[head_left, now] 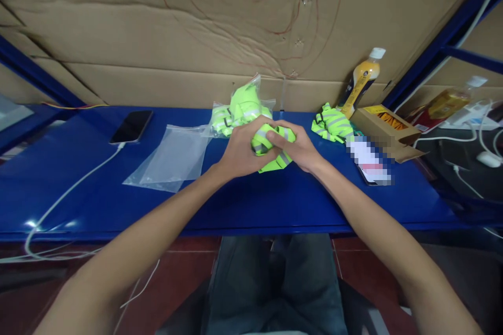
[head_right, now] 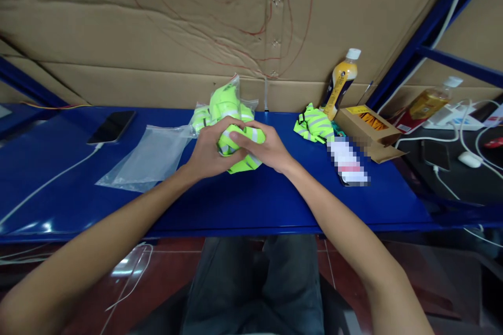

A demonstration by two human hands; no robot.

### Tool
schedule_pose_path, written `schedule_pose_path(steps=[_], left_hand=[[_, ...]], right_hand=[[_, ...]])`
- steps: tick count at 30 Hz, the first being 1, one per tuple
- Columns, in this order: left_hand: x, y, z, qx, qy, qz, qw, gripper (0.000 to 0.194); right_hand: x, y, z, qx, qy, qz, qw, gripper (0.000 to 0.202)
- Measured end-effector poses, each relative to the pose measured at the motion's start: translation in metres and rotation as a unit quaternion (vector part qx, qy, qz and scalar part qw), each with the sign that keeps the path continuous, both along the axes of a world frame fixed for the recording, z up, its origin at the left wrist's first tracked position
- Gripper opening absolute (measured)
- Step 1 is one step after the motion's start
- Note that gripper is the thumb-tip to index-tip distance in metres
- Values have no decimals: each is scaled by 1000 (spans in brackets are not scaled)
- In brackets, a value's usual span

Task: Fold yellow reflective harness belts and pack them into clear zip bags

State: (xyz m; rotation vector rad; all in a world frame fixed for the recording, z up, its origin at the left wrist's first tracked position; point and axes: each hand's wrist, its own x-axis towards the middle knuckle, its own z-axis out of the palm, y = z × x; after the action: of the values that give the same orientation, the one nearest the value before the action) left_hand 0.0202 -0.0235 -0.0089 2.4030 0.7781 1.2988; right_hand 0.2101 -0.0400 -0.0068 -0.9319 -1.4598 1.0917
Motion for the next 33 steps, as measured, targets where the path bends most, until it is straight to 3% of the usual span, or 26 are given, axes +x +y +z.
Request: schedule_pose_path(steps=[5,8,13,17,22,28,31,33], left_hand=[[1,1,-15,-17,-39,-33,999,37],[4,7,-18,-35,-82,-19,996,54],[7,11,-15,-102,-28,-32,994,56],[4,12,-14,-88,-7,41,995,56],[7,14,-16,-62,-34,127,989,72],[3,15,-10,-165,-96,101,976,73],[-6,13,2,-73,-129,66,987,67],[-11,12,7,18,-70,38,997,70]], right_hand=[[1,-2,-6,-114,77,86,987,65],[0,0,-11,-141,77,64,985,63],[-4,-1,-16,-142,69,48,986,48],[-7,-4,-16,-135,65,58,987,54],[-15,-6,-24,-119,45,51,991,84],[-19,-1,-29,-158,101,38,982,66],[-13,3,-20,-185,143,26,972,68],[-8,4,-15,-198,163,26,966,69]])
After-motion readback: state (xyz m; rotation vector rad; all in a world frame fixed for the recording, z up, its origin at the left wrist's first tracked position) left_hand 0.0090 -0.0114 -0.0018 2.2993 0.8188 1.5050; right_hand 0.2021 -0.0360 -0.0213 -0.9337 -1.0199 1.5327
